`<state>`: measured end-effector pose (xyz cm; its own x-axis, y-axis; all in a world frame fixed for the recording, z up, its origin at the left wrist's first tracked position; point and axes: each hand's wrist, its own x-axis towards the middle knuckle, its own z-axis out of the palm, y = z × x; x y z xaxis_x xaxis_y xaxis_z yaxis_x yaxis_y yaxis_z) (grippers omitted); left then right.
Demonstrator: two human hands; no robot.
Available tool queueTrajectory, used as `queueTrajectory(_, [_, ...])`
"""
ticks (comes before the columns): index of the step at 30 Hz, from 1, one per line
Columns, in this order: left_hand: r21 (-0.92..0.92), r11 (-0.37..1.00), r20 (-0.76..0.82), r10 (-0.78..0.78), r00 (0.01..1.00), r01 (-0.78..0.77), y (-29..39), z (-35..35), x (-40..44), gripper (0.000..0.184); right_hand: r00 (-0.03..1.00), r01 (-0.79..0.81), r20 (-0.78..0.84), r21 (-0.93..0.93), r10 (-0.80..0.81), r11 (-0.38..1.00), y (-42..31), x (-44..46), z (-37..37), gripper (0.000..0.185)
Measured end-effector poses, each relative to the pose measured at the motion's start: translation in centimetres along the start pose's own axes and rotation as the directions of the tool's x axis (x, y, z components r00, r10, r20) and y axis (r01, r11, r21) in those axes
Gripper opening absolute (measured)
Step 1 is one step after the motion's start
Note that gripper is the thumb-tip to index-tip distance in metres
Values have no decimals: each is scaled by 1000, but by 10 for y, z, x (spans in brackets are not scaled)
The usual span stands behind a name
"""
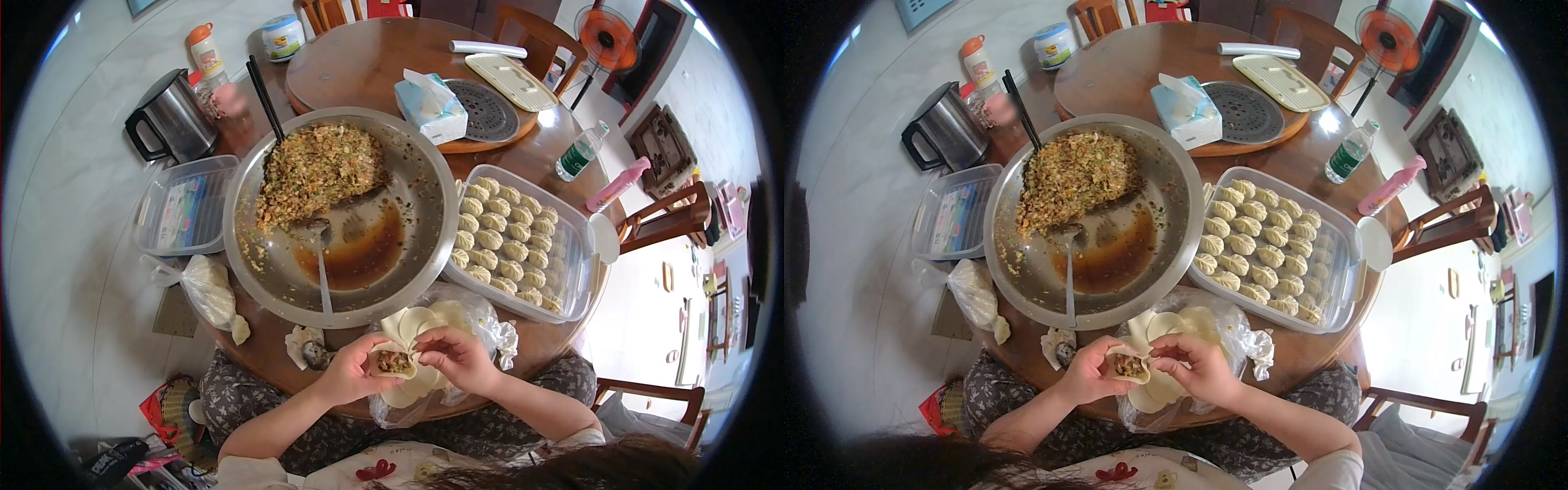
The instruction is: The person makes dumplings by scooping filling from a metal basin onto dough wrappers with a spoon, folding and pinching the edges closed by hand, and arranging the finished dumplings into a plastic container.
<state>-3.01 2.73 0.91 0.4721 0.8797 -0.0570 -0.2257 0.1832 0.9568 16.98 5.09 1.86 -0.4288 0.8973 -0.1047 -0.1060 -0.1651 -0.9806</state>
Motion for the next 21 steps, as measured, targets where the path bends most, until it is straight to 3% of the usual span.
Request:
queueTrajectory(5, [-34, 997, -61, 64, 996, -66, -3, -1, 0, 45, 982, 169, 126, -237, -143, 957, -4, 1, -8, 21])
queueTrajectory(9, [-34, 999, -72, 13, 997, -15, -3, 2, 0, 45, 956, 283, 191, -376, -225, 882, -13, 2, -3, 23])
queueTrajectory(21, [-89, 995, -60, -49, 997, 43, 0, 4, 1, 45, 950, 312, 155, -518, -271, 797, -7, 1, -2, 18])
